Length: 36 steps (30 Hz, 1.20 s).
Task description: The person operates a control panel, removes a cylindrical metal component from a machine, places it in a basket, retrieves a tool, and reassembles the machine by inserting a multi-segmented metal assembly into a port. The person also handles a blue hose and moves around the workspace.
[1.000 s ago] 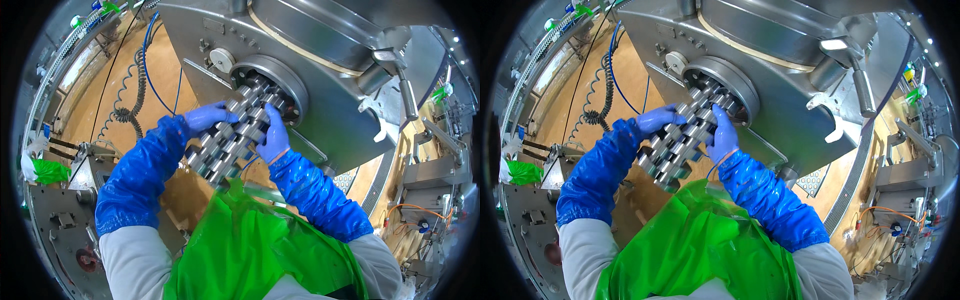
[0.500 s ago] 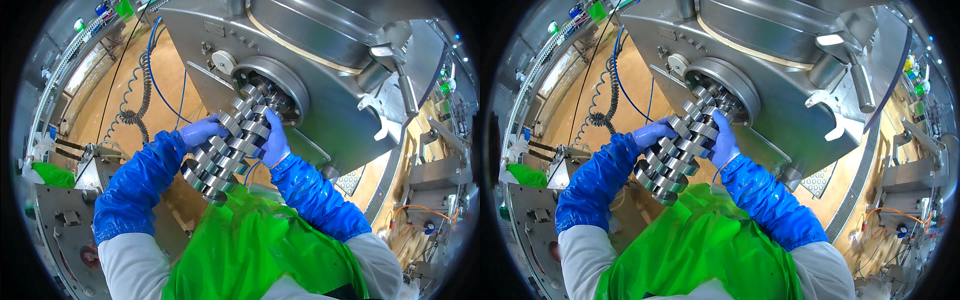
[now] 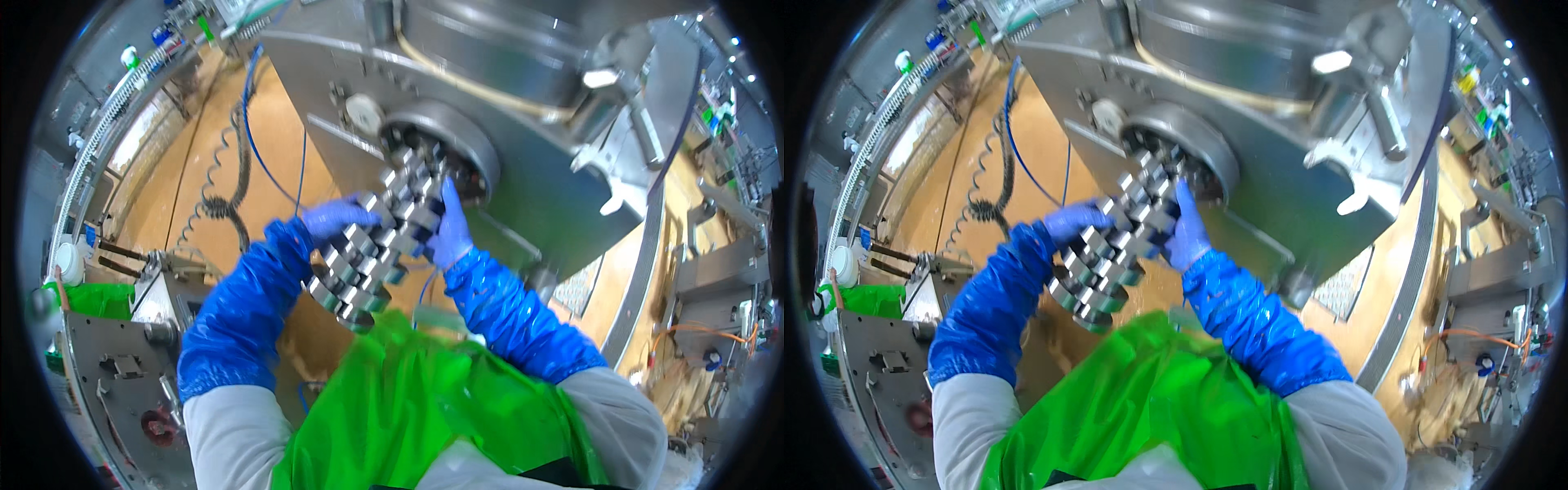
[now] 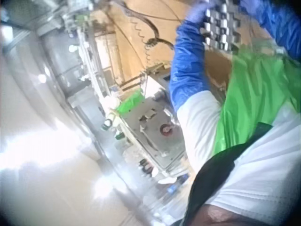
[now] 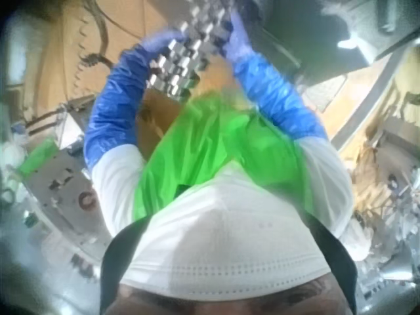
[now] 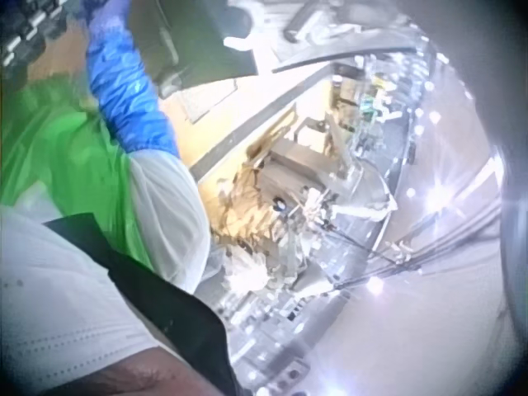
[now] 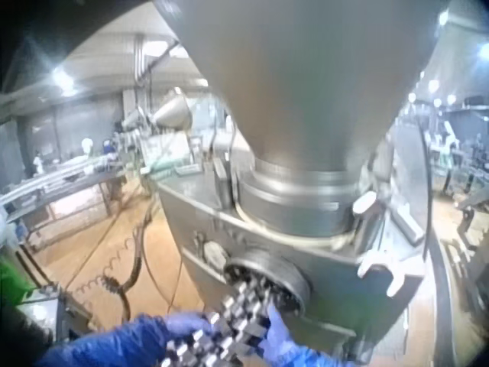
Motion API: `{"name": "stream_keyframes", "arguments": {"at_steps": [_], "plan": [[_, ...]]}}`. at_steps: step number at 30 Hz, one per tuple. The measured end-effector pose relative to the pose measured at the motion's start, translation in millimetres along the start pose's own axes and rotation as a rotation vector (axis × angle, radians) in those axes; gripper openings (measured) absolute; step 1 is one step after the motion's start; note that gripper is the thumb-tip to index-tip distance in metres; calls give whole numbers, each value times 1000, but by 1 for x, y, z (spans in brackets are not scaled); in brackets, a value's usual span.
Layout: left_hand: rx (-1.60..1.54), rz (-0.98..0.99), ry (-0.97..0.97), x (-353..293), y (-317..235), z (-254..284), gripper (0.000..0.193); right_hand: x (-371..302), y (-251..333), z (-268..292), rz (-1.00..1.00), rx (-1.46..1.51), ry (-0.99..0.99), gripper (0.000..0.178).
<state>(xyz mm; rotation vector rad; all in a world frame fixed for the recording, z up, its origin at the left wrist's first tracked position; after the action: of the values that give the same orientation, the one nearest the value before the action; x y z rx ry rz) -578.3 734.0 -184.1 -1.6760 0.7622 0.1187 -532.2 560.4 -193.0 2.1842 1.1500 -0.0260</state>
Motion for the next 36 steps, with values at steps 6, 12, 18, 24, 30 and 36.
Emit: {"name": "stream_keyframes", "arguments": {"at_steps": [6, 12, 18, 24, 30, 36], "plan": [[89, -36, 4, -8, -4, -20, 57, -3, 3, -2, 112, -15, -133, 50], [-55, -22, -30, -39, 68, -14, 78, -23, -65, 3, -29, 150, -29, 46], [-137, -99, -162, -72, 133, -39, 80, -24, -115, 22, 29, 104, 102, 53], [-194, -188, -273, -96, 153, -81, 97, -55, -128, 12, -110, 108, 219, 52], [-111, -227, -372, -119, 157, -149, 90, -108, -125, 19, -144, 117, 319, 41], [7, -243, -436, -111, 158, -244, 89, -204, -87, 45, 13, 139, 417, 52]]}}
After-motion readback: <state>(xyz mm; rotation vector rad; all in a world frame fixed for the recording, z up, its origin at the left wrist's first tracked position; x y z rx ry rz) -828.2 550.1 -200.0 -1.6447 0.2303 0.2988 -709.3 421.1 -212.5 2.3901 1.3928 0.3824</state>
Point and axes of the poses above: each hand's wrist, its own x-axis towards the middle knuckle, its own z-axis out of the back of the hand, y = z × x, the point moved 6 cm from there along x, towards the middle knuckle, and after that the axes turned 7 degrees about y, right-handed, at the moved point
